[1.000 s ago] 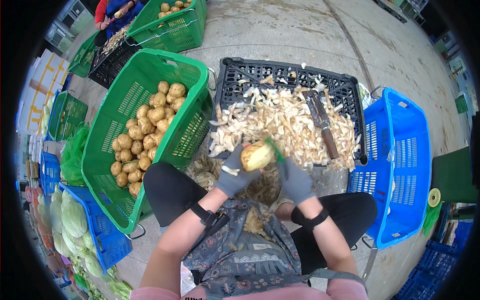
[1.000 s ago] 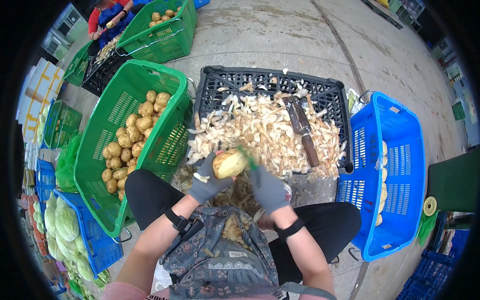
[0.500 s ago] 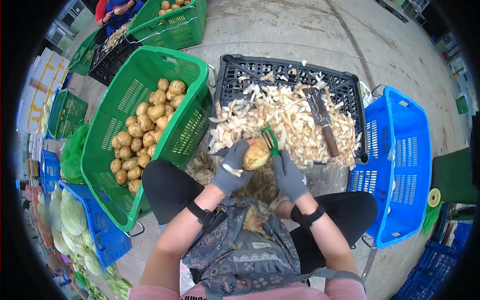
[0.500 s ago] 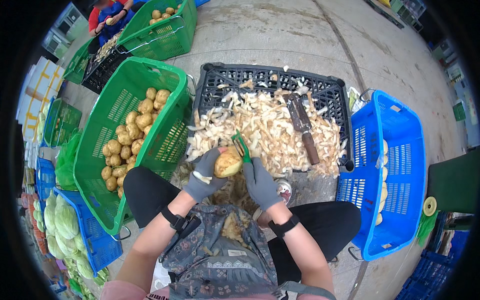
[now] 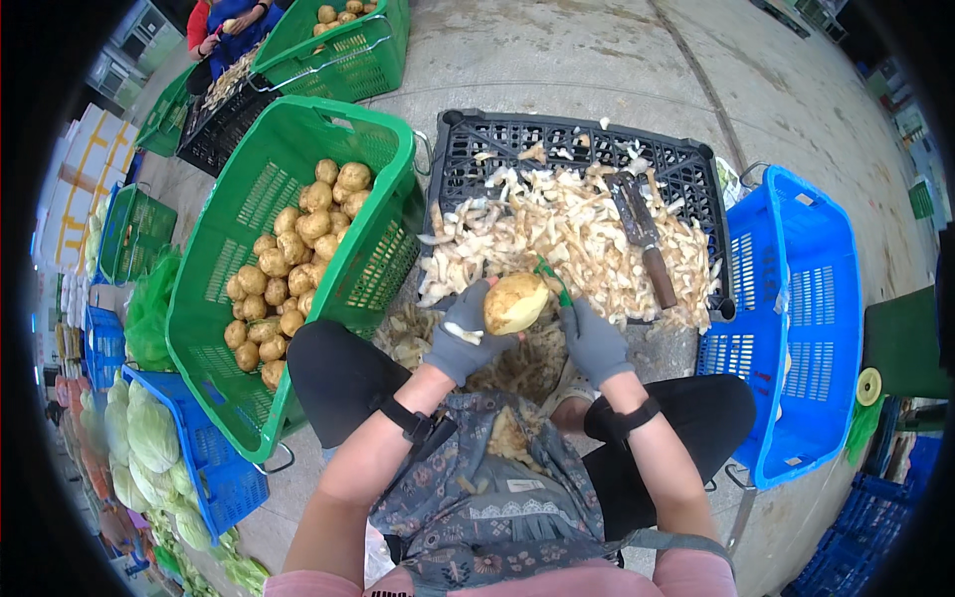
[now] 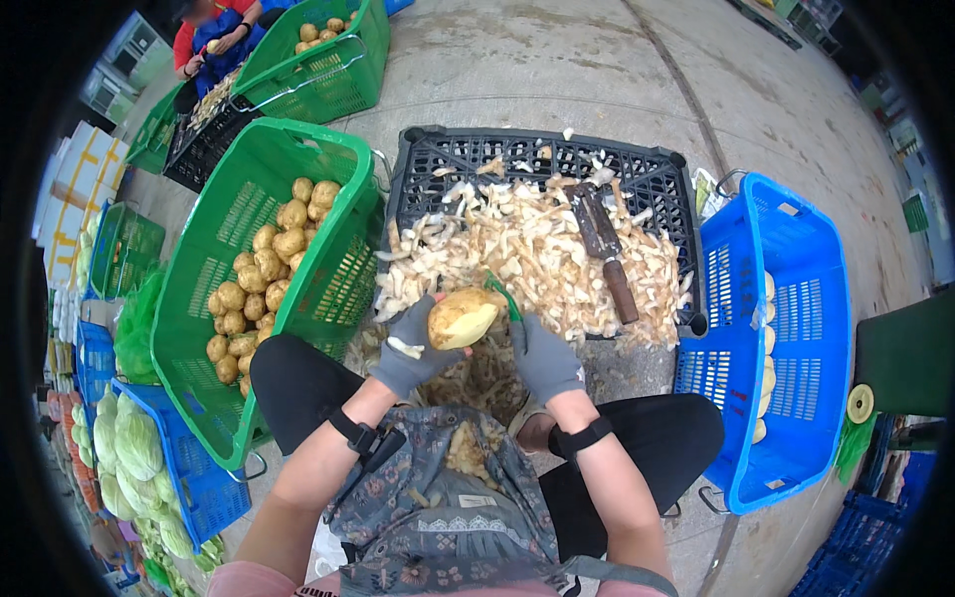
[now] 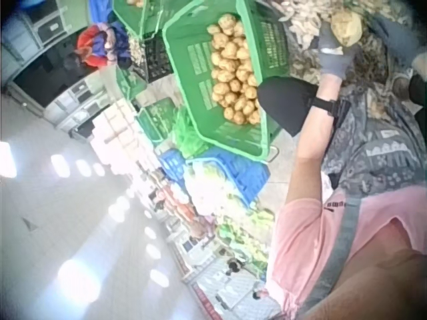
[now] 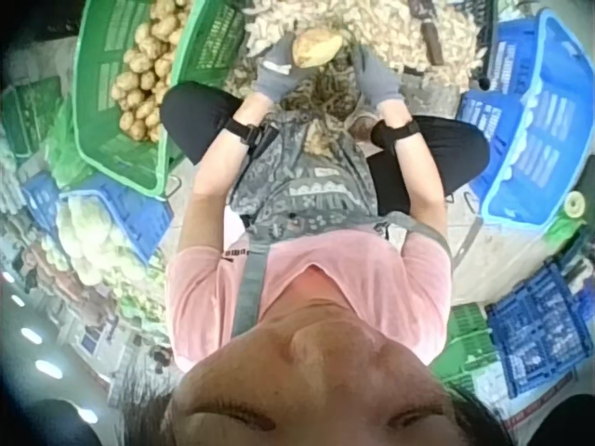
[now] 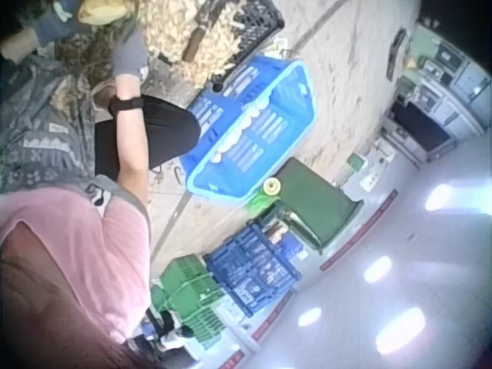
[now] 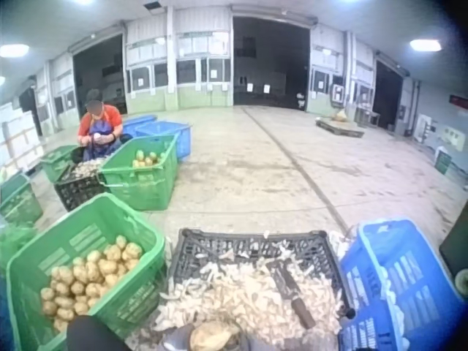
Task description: Peel potatoes using a hand peeler while seated in a vegetable processing area.
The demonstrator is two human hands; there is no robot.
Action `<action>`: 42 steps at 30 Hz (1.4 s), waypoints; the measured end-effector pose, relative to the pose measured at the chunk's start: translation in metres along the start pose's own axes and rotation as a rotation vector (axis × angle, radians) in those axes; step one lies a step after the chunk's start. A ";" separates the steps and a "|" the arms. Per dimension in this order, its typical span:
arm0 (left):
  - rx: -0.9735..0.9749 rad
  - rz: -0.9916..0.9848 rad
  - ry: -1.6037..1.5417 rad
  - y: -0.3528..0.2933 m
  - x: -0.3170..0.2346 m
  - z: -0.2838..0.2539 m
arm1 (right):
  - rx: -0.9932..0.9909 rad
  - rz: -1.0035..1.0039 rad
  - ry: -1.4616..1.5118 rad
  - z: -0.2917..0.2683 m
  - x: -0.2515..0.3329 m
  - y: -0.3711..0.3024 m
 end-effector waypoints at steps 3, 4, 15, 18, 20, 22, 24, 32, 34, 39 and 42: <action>0.056 -0.159 -0.305 -0.006 0.022 0.006 | -0.010 -0.112 0.022 0.003 0.029 -0.013; 0.056 -0.161 -0.306 -0.009 0.029 0.007 | 0.020 -0.154 0.022 0.005 0.039 -0.018; 0.099 -0.304 -0.572 -0.007 0.036 0.007 | 0.037 -0.059 0.105 0.015 0.006 0.004; 0.062 -0.254 -0.520 -0.005 0.043 0.006 | -0.003 -0.049 0.060 0.004 0.017 -0.002; 0.075 -0.214 -0.447 -0.006 0.034 0.008 | -0.058 -0.173 0.057 -0.018 0.057 -0.022; 0.023 -0.168 -0.219 -0.001 0.026 -0.001 | -0.126 -0.261 0.094 -0.009 0.054 -0.027; -0.012 -0.070 0.042 0.000 0.010 -0.010 | -0.068 -0.258 0.102 0.005 0.045 -0.026; -0.075 -0.044 -0.122 -0.001 0.010 -0.002 | -0.090 -0.224 0.175 0.001 0.046 -0.021; -0.024 -0.141 -0.116 0.000 0.019 0.007 | -0.007 -0.220 0.225 0.016 0.043 -0.017; 0.098 -0.237 -0.668 0.004 0.027 0.031 | -0.061 -0.332 0.096 0.008 0.063 -0.028; -0.021 -0.106 0.009 0.000 0.006 0.001 | -0.039 -0.189 0.005 0.007 0.025 -0.013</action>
Point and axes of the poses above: each hand's wrist, its own y-axis towards the middle knuckle, its own z-axis out of the palm, x = y × z, the point moved 10 cm from there along y, towards the middle knuckle
